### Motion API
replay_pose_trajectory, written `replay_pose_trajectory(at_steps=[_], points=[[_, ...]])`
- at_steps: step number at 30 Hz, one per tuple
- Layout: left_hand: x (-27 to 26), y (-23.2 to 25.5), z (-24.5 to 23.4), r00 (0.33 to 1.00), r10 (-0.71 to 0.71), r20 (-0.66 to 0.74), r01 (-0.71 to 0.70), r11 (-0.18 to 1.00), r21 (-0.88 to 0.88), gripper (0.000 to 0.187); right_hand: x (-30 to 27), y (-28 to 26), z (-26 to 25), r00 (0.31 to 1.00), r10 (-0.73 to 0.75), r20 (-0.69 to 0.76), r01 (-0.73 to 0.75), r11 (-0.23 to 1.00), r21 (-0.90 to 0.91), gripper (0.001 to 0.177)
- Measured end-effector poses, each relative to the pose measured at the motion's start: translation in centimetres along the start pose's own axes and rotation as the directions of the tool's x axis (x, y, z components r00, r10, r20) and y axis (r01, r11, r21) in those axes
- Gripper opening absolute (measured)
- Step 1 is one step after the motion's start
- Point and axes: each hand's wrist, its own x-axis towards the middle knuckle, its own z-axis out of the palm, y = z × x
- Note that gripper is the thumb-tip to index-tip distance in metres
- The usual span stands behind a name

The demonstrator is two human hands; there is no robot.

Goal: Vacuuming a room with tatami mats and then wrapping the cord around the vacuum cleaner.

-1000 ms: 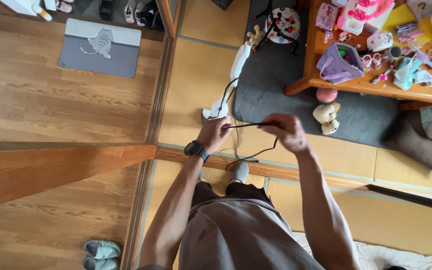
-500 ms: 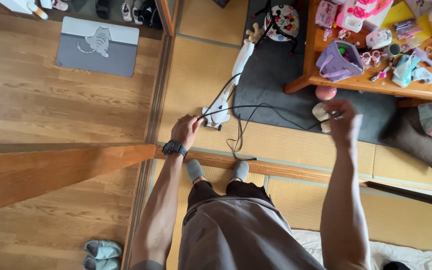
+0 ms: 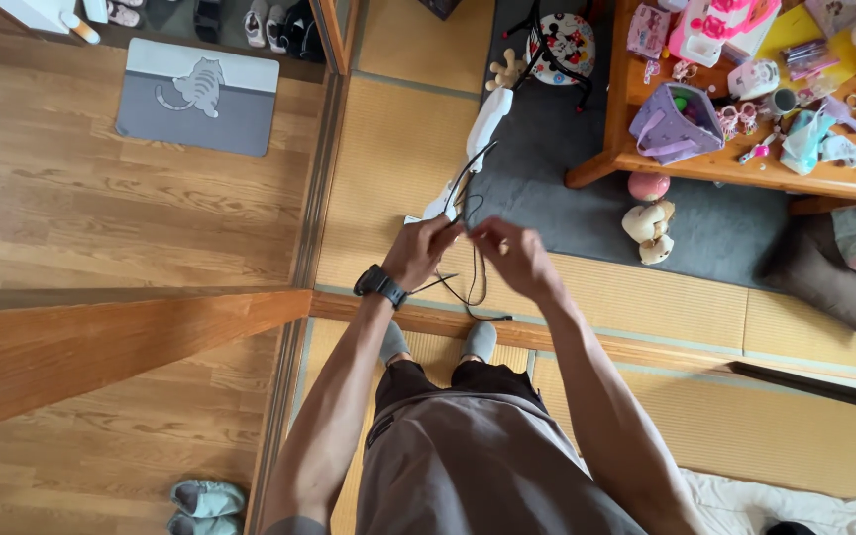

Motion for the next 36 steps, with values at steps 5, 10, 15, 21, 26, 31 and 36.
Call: replay_pose_trajectory(at_steps=[5,10,15,21,26,31,36], points=[[-0.5,-2.7,1.6,0.978,0.189,-0.084,-0.184,0.981,0.060,0.033,0.5,-3.1,-1.2,0.885,-0.444,-0.138,0.452,0.891,0.030,0.036],[-1.0,0.5,0.7,0.981,0.182,-0.067,-0.183,0.983,-0.024,0.025,1.5,-0.8,0.1,0.853,-0.505,-0.134,0.512,0.859,0.024,0.012],[-0.4,-4.4,1.3,0.867,0.461,-0.191,-0.359,0.842,0.404,0.031,0.1,-2.8,-3.6,0.931,-0.270,-0.244,0.327,0.915,0.235,0.023],[-1.6,-8.1,1.6,0.969,0.068,-0.236,0.024,0.930,0.366,0.050,0.0,-3.8,-7.4,0.903,-0.099,-0.419,0.324,0.796,0.511,0.016],[-3.7,-14.6,2.0,0.960,0.015,-0.280,0.121,0.880,0.459,0.019,-0.1,-1.9,-10.3,0.841,-0.060,-0.538,0.377,0.779,0.502,0.014],[-3.4,-12.7,1.3,0.958,-0.045,-0.284,0.130,0.950,0.285,0.008,-0.3,-1.1,-10.0,0.920,-0.045,-0.390,0.268,0.799,0.539,0.017],[-2.3,-9.1,3.2,0.985,-0.055,-0.161,0.078,0.987,0.140,0.012,-0.6,-3.2,-6.9,0.982,-0.089,-0.164,0.169,0.798,0.579,0.031]])
